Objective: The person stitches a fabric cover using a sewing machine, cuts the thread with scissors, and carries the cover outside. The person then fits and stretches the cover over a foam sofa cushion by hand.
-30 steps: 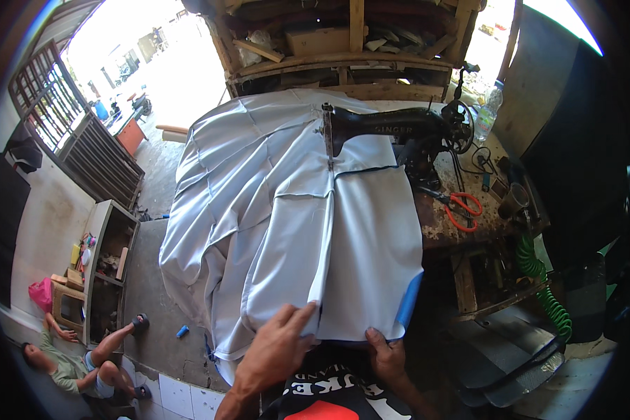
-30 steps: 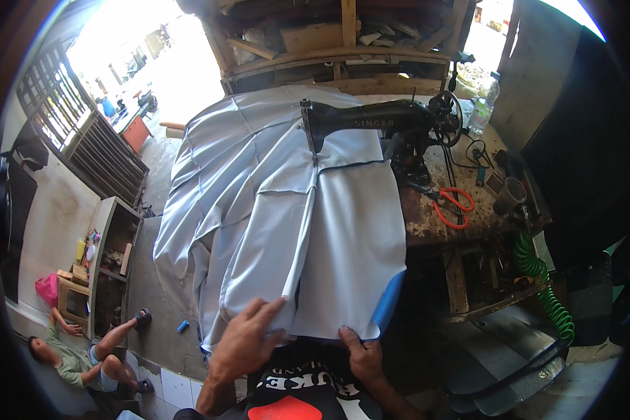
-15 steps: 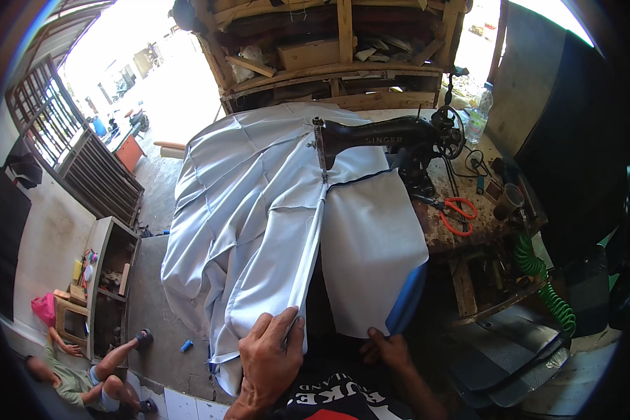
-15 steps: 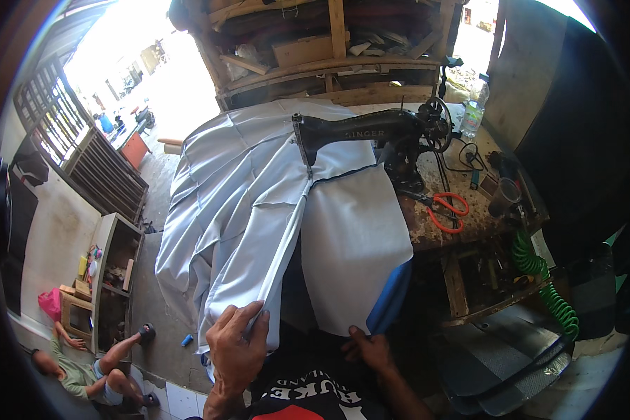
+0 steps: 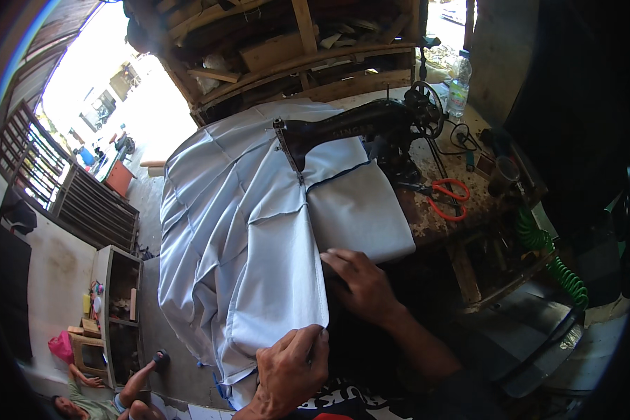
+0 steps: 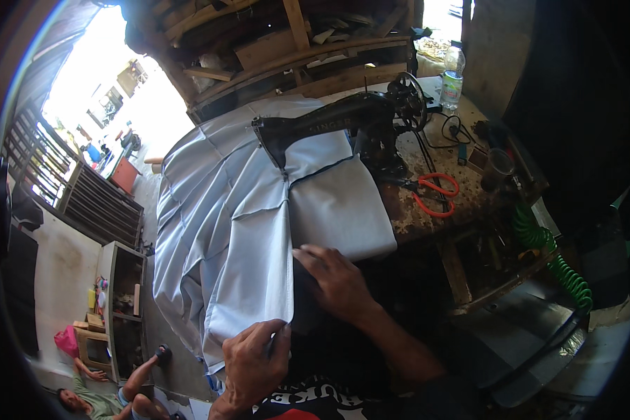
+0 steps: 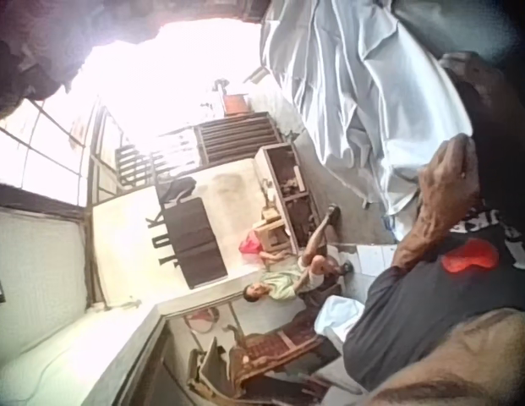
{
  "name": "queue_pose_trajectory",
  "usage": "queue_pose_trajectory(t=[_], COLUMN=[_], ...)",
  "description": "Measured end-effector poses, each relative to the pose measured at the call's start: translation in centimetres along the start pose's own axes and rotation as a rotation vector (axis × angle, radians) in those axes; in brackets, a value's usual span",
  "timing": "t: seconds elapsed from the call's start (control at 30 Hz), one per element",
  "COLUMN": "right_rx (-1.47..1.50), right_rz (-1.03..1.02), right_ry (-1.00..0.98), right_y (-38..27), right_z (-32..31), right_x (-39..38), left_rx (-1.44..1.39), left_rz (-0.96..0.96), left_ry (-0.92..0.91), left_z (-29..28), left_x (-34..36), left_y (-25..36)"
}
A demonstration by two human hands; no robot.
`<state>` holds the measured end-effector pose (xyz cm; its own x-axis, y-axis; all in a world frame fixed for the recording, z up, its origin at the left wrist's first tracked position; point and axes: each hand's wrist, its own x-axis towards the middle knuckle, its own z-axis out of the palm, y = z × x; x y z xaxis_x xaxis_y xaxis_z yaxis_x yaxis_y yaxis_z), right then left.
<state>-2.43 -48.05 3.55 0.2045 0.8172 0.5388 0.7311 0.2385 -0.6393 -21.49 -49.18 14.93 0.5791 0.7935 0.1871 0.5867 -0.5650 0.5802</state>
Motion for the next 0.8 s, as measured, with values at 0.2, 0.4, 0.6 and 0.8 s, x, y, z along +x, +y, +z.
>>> queue_pose_trajectory(t=[0.2, 0.4, 0.6, 0.8], right_rx=[0.02, -0.05, 0.01, -0.068], right_rz=[-0.145, -0.241, -0.161, -0.226], right_ry=[0.102, -0.151, -0.182, -0.232], right_y=[2.8, 3.9, 4.5, 4.1], right_z=[4.9, 4.3, 4.1, 4.4], right_x=[3.3, 2.3, 2.5, 2.0], left_rx=[-0.1, 0.315, 0.498, 0.428], left_rz=[-0.094, -0.218, -0.158, -0.082], left_ry=[-0.172, 0.422, 0.283, 0.188], left_z=[-1.5, 1.6, 2.8, -2.6], left_x=[0.6, 6.7, 9.2, 12.7], left_y=[-0.1, -13.6, -21.7, -20.7])
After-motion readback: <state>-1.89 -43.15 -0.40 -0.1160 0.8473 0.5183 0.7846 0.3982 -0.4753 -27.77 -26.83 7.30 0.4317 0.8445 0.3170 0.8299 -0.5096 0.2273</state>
